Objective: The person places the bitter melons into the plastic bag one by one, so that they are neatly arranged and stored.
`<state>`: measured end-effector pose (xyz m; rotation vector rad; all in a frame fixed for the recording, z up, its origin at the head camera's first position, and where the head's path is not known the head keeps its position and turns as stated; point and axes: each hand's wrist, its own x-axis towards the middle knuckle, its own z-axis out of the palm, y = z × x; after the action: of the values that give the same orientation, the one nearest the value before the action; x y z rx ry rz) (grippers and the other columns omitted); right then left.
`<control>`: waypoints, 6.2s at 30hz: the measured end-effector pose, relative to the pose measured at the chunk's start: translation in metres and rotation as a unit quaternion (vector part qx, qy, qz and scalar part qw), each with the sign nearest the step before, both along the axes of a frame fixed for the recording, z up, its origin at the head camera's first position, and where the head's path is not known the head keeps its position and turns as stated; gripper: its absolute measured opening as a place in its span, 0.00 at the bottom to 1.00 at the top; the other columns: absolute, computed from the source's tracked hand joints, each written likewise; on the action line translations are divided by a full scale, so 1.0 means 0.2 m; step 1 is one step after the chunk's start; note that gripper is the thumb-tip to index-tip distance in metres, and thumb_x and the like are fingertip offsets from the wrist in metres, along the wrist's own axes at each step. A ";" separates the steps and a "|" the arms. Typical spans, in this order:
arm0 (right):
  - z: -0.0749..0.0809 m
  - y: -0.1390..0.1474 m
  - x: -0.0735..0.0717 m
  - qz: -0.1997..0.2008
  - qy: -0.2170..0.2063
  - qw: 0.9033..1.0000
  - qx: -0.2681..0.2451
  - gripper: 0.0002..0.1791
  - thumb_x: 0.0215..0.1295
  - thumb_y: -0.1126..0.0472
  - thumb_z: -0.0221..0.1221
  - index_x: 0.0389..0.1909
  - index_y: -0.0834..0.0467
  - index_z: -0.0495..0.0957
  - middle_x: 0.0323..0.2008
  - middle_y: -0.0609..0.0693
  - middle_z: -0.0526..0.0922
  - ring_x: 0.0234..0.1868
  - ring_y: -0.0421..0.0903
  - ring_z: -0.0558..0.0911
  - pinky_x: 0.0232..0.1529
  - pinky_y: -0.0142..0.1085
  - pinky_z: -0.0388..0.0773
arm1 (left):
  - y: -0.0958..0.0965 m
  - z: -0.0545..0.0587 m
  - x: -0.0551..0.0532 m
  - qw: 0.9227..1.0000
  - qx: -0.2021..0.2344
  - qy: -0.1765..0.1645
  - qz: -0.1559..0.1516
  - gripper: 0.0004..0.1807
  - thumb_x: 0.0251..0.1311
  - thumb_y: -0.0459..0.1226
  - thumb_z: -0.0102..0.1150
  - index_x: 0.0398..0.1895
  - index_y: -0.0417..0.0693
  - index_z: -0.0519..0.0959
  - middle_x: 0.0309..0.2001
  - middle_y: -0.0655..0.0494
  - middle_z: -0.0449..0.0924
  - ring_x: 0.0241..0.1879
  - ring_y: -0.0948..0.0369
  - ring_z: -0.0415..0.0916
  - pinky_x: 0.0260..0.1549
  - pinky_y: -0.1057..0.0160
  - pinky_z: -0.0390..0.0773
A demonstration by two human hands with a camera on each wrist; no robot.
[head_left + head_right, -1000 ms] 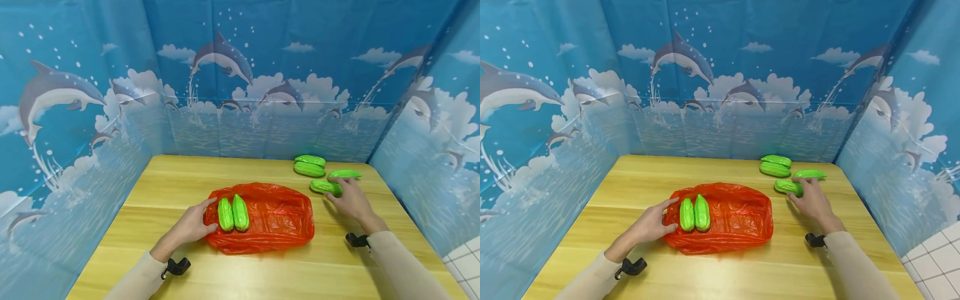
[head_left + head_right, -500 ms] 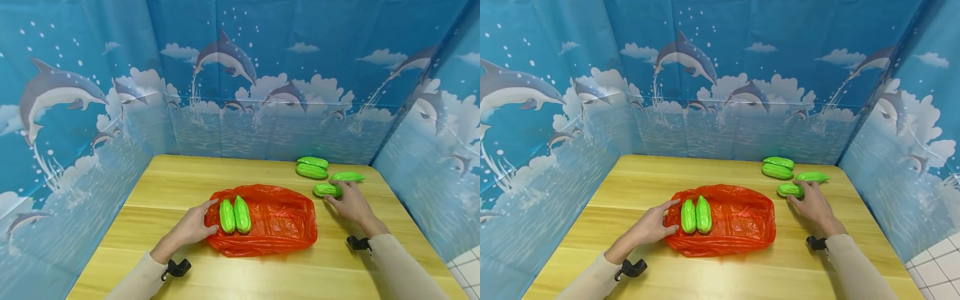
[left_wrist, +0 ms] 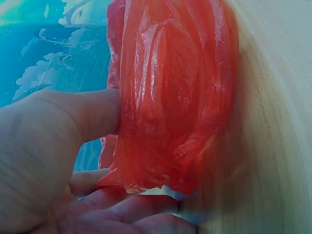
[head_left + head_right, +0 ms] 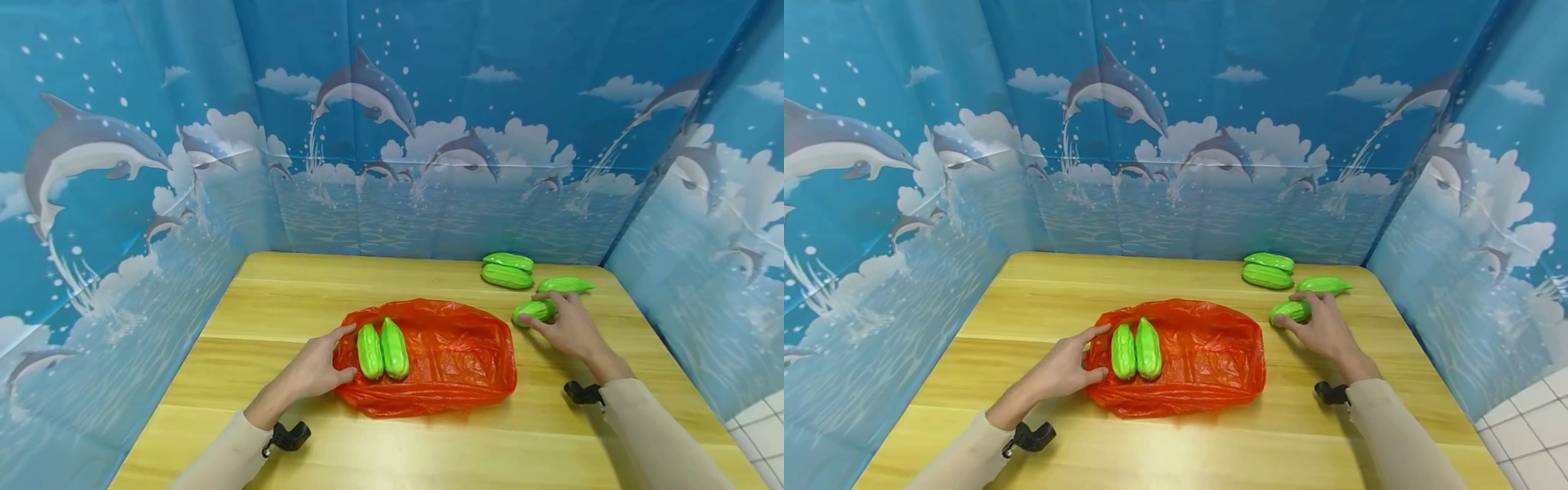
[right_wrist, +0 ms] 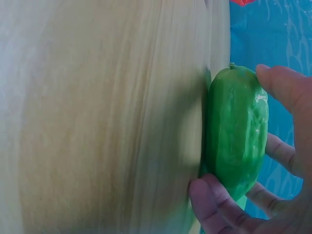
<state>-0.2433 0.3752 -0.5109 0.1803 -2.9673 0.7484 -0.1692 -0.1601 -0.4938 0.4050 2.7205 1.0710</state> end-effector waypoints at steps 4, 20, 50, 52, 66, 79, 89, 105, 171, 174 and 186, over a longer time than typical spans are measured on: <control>-0.01 -0.01 0.00 0.000 -0.003 1.000 -0.010 0.43 0.79 0.36 0.73 0.78 0.65 0.78 0.77 0.82 0.69 0.61 0.70 0.75 0.54 0.62 0.82 | 0.00 0.00 0.00 1.000 0.002 -0.001 -0.003 0.49 0.67 0.34 0.79 0.91 0.43 0.69 0.55 0.46 0.91 0.26 0.62 0.69 0.33 0.62 0.75; 0.01 -0.02 0.04 0.003 -0.002 1.000 -0.027 0.50 0.76 0.38 0.77 0.84 0.66 0.72 0.76 0.81 0.67 0.57 0.66 0.78 0.50 0.49 0.83 | -0.01 0.00 -0.01 1.000 0.005 -0.005 -0.019 0.51 0.67 0.36 0.80 0.92 0.44 0.67 0.53 0.44 0.92 0.27 0.62 0.68 0.32 0.63 0.74; 0.30 -0.26 0.14 0.068 0.036 0.992 -0.104 0.45 0.79 0.44 0.76 0.89 0.54 0.70 0.88 0.74 0.59 0.70 0.73 0.83 0.68 0.72 0.86 | -0.03 0.02 0.01 0.998 0.047 -0.012 0.025 0.45 0.69 0.26 0.78 0.89 0.44 0.72 0.72 0.34 0.88 0.62 0.44 0.94 0.36 0.64 0.90; 0.31 -0.28 0.15 0.073 0.035 0.991 -0.111 0.46 0.78 0.45 0.77 0.89 0.54 0.70 0.89 0.73 0.57 0.70 0.73 0.83 0.68 0.71 0.87 | -0.03 0.02 0.00 0.998 0.058 -0.017 0.027 0.45 0.69 0.26 0.78 0.89 0.45 0.72 0.71 0.32 0.88 0.63 0.41 0.94 0.30 0.64 0.88; 0.42 -0.43 0.17 0.125 -0.019 0.963 -0.237 0.48 0.74 0.60 0.80 0.90 0.49 0.69 0.95 0.62 0.48 0.81 0.75 0.75 0.64 0.37 0.94 | -0.07 -0.03 -0.03 0.990 0.130 -0.048 0.020 0.44 0.72 0.27 0.76 0.90 0.46 0.71 0.83 0.33 0.76 0.72 0.33 0.88 0.51 0.56 0.98; 0.39 -0.54 0.16 0.183 -0.057 0.937 -0.293 0.44 0.75 0.63 0.79 0.87 0.48 0.71 0.96 0.54 0.48 0.83 0.73 0.74 0.65 0.35 0.93 | -0.07 -0.04 -0.04 0.987 0.150 -0.063 0.008 0.45 0.74 0.27 0.75 0.91 0.45 0.69 0.88 0.35 0.69 0.74 0.33 0.86 0.56 0.53 0.97; 0.38 -0.62 0.14 0.161 -0.047 0.947 -0.273 0.30 0.86 0.55 0.70 0.82 0.48 0.76 0.94 0.55 0.59 0.81 0.73 0.78 0.71 0.59 0.91 | -0.05 -0.02 -0.06 0.985 0.159 -0.068 0.018 0.47 0.73 0.26 0.75 0.92 0.45 0.67 0.88 0.36 0.69 0.73 0.34 0.87 0.54 0.53 0.98; 0.40 -0.72 0.08 0.173 -0.087 0.948 -0.251 0.28 0.86 0.52 0.70 0.80 0.47 0.77 0.91 0.60 0.65 0.79 0.76 0.81 0.77 0.71 0.83 | -0.01 0.00 -0.16 0.977 0.188 -0.085 0.054 0.50 0.74 0.26 0.75 0.95 0.49 0.62 0.93 0.38 0.62 0.78 0.33 0.82 0.47 0.54 0.98; 0.28 -0.92 -0.05 0.142 -0.325 0.910 -0.215 0.46 0.76 0.59 0.79 0.87 0.63 0.66 0.75 0.70 0.77 0.65 0.59 0.88 0.59 0.52 0.96 | 0.02 -0.03 -0.23 0.985 0.147 -0.088 0.003 0.55 0.72 0.31 0.77 0.97 0.50 0.57 0.90 0.37 0.67 0.82 0.32 0.77 0.67 0.45 0.93; 0.28 -0.91 -0.04 0.149 -0.306 0.921 -0.191 0.46 0.75 0.57 0.79 0.87 0.62 0.67 0.76 0.69 0.78 0.72 0.64 0.84 0.59 0.51 0.94 | 0.01 -0.03 -0.22 0.986 0.145 -0.085 0.001 0.56 0.72 0.32 0.77 0.97 0.49 0.57 0.90 0.36 0.68 0.82 0.32 0.77 0.69 0.43 0.92; 0.29 -0.88 -0.01 0.174 -0.252 0.945 -0.116 0.42 0.74 0.54 0.80 0.82 0.63 0.74 0.74 0.67 0.83 0.66 0.64 0.91 0.65 0.57 0.93 | 0.03 -0.03 -0.18 0.987 0.138 -0.076 0.009 0.55 0.73 0.29 0.75 0.98 0.53 0.56 0.90 0.38 0.67 0.82 0.34 0.78 0.62 0.50 0.95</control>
<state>-0.2444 0.1995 -0.4520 0.5931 -3.3148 1.3641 -0.2058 -0.1538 -0.4993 0.3250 2.4545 1.4280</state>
